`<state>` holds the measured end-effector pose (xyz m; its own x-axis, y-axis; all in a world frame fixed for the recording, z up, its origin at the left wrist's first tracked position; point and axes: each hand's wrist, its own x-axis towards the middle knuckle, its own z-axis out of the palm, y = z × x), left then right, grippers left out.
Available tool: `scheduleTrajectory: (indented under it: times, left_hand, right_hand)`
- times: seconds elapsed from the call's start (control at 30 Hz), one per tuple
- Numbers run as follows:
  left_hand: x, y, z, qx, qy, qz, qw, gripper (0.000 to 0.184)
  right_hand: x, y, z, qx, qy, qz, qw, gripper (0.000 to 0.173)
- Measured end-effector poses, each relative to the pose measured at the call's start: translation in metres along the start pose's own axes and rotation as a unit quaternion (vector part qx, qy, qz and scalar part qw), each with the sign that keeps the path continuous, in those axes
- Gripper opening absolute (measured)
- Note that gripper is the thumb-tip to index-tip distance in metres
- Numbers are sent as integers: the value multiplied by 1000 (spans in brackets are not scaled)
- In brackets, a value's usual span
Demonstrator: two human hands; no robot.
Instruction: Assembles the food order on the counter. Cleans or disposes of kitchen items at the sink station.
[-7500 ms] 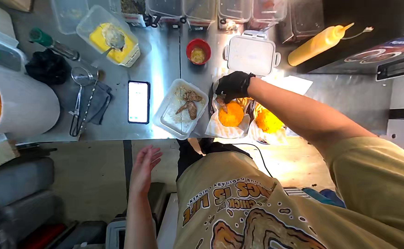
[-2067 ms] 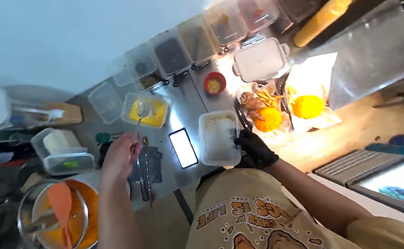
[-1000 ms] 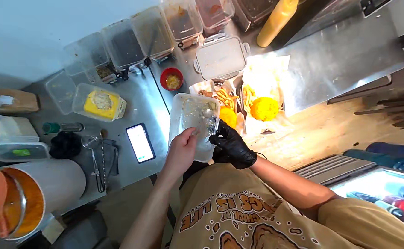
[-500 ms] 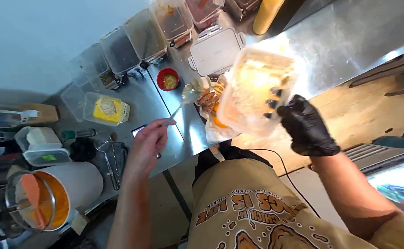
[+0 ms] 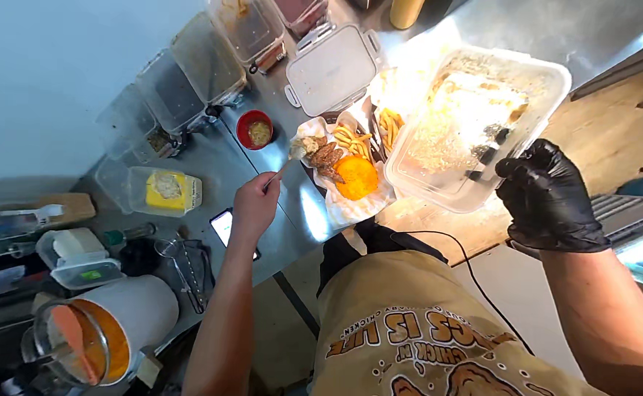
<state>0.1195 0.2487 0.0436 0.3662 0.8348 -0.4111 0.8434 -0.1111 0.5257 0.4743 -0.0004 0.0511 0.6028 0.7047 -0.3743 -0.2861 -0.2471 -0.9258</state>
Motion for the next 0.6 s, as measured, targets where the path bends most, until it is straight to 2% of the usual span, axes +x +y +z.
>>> scheduleTrajectory:
  times: [0.23, 0.33, 0.43, 0.5, 0.6]
  left_hand:
    - [-2, -4, -7, -41, 3, -17, 999, 26]
    - [-5, -8, -9, -130, -2, -61, 990, 22]
    - [-12, -10, -11, -288, -23, -122, 950, 20]
    - [-17, -8, -11, -335, -46, -134, 931, 22]
    - [-11, -1, -7, -242, -40, -86, 965, 20]
  right_hand:
    - [3, 4, 6, 10, 9, 6, 1000, 24]
    - [5, 5, 5, 19, -1, 1, 1000, 24]
    - [5, 5, 6, 21, 4, 9, 1000, 24]
    - [4, 4, 6, 18, 12, 14, 1000, 24]
    - [5, 5, 4, 10, 6, 14, 1000, 24]
